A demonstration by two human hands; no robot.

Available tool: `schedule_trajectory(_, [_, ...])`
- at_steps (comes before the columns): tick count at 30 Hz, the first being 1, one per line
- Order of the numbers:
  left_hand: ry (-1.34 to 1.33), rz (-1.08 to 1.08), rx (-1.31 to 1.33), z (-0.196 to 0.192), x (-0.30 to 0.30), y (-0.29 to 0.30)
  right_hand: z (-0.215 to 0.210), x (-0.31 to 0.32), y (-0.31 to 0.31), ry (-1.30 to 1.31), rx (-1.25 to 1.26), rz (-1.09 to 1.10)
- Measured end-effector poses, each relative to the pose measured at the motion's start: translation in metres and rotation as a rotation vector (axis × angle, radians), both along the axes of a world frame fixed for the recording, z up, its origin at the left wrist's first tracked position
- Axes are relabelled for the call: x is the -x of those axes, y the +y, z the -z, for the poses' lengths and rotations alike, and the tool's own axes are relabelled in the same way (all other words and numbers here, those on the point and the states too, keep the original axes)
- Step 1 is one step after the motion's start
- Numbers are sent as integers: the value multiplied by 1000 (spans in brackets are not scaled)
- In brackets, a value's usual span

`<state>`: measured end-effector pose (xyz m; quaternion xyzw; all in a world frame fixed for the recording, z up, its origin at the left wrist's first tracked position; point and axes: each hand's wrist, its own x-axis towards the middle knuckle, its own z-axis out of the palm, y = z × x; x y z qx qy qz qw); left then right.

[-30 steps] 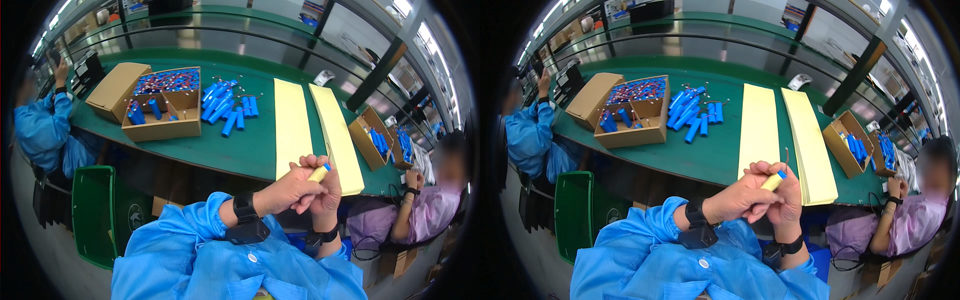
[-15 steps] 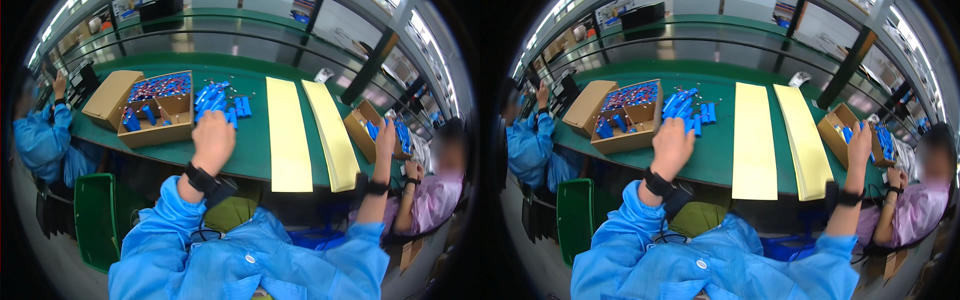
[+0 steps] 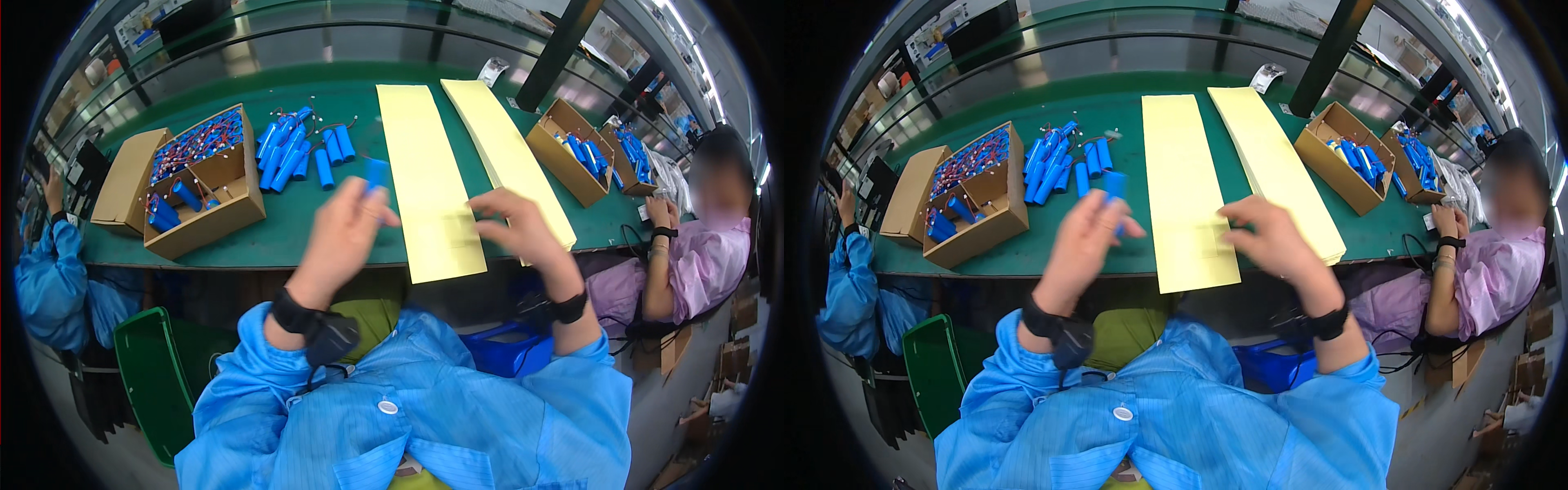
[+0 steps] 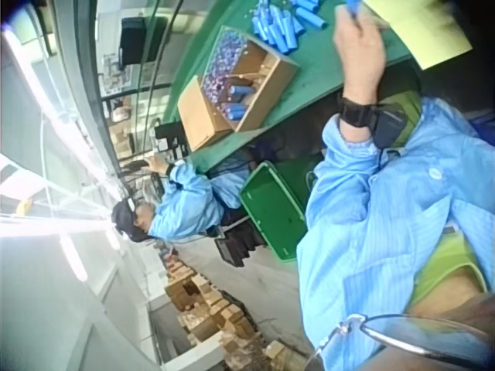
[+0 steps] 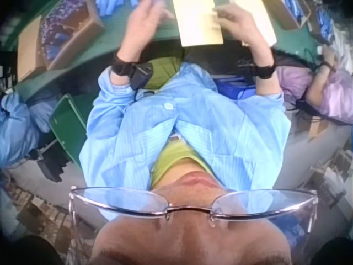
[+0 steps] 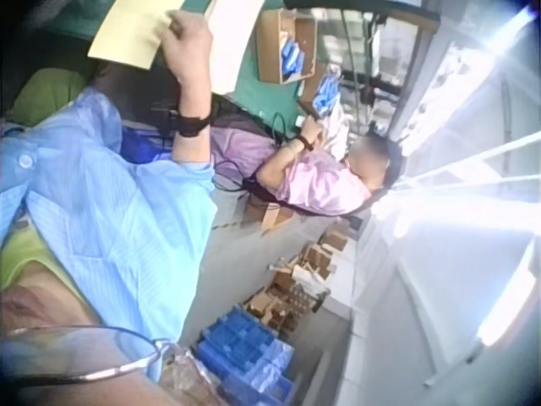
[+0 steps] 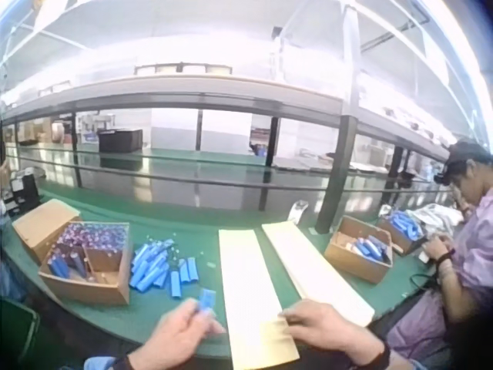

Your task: Assembling electronic components by wrapping blue battery cells with adhesive strips.

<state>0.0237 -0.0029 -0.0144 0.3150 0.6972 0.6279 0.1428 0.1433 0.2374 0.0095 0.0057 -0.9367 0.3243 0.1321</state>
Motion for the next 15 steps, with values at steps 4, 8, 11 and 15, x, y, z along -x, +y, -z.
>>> schedule_trajectory(4, [-193,134,9,20,-28,35,20,9,-32,-83,-84,137])
schedule_trajectory(8, [-221,100,-25,23,-31,43,25,13,-31,-98,-64,172])
schedule_trajectory(11, [-192,80,21,21,-30,43,25,14,-29,-144,-140,171])
schedule_trajectory(15, [-167,38,30,23,-31,45,34,11,-29,10,-263,126])
